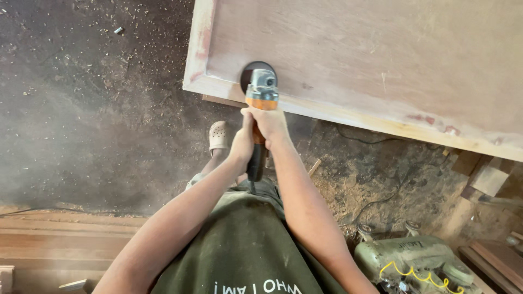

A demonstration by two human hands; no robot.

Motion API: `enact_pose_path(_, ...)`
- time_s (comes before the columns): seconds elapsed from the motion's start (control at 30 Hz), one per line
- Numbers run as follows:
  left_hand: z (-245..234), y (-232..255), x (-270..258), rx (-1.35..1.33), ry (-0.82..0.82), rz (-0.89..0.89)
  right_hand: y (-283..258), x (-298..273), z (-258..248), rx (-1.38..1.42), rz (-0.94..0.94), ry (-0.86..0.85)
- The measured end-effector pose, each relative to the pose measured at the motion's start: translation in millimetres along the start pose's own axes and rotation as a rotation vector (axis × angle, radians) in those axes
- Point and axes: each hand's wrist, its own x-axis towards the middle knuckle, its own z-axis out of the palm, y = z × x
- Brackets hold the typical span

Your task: The person uses a power sander on a wooden board, moving it across the surface and along the edges, and brushes off dust with a hand.

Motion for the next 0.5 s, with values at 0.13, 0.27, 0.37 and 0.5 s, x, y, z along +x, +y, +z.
enact_pose_path(0.13, -15.5, 5.4, -10.9, -0.093, 0.041, -0.002, -5.3, -8.3, 23.1, -0.132, 0.033, -0.015)
enact_pose_path(0.27, -19.1, -9.7, -19.5, -0.18, 0.065, 0.04, -10.4, -22.4, 25.9, -0.252, 0.011, -0.114)
enact_pose_path(0.37, -0.1, -33.6, -10.5, -0.182, 0.137, 0.023, -6.6, -28.8, 4.2, -0.307, 0.046, -0.114)
enact_pose_path(0.5, 52.6, -64.3, 5.6, -0.094, -0.057, -0.032, 4.0, -27.4, -71.7, -0.151, 0.178, -0.025)
